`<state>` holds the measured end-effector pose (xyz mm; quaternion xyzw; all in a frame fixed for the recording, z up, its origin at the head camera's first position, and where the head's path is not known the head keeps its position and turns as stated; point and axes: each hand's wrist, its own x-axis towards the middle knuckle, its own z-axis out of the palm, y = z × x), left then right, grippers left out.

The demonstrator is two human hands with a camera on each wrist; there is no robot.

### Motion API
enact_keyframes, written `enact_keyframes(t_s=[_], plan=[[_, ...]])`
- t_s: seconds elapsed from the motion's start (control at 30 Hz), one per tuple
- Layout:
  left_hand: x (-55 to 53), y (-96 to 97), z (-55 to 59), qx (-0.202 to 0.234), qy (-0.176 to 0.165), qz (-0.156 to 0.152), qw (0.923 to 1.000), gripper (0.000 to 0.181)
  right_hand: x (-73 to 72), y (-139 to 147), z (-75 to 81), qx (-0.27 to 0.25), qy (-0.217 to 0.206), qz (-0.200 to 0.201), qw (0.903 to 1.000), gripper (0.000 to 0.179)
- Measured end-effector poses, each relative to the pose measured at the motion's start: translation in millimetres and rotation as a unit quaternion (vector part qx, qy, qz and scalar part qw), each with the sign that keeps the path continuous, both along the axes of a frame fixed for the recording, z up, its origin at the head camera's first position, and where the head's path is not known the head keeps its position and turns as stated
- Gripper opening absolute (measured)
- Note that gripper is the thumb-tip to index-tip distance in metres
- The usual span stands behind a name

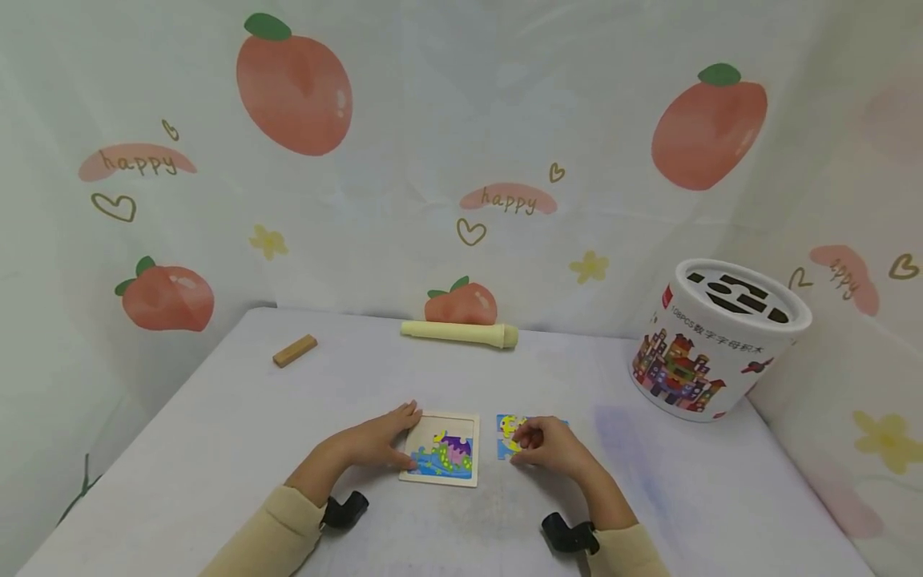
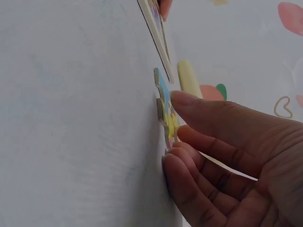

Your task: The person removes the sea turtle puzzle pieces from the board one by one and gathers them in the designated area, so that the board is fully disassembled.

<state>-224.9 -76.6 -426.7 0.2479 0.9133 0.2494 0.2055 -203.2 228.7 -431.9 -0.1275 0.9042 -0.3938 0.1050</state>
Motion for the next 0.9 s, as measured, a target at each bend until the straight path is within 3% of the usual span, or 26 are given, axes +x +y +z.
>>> enact_keyframes(t_s=[0.27,0.57,0.9], plan=[[17.3,1.1,10.7,0.004,0.006,-0.007,0.9999,0.072,-5.7,-4.7,5.1,0.007,0.01,0.024,0.9996,0.025],[39.6,8.2,19.3,-0.039,0.003,-0.033,0.9987,0.053,-13.9,-30.1,14.5,0.006,0.036,0.074,0.9966,0.025],[44.3,9.2,14.4,-0.058,0.024,-0.077,0.995,0.048,-29.5,-69.4,14.4,-0.004,0.013,0.103,0.9946,0.026]])
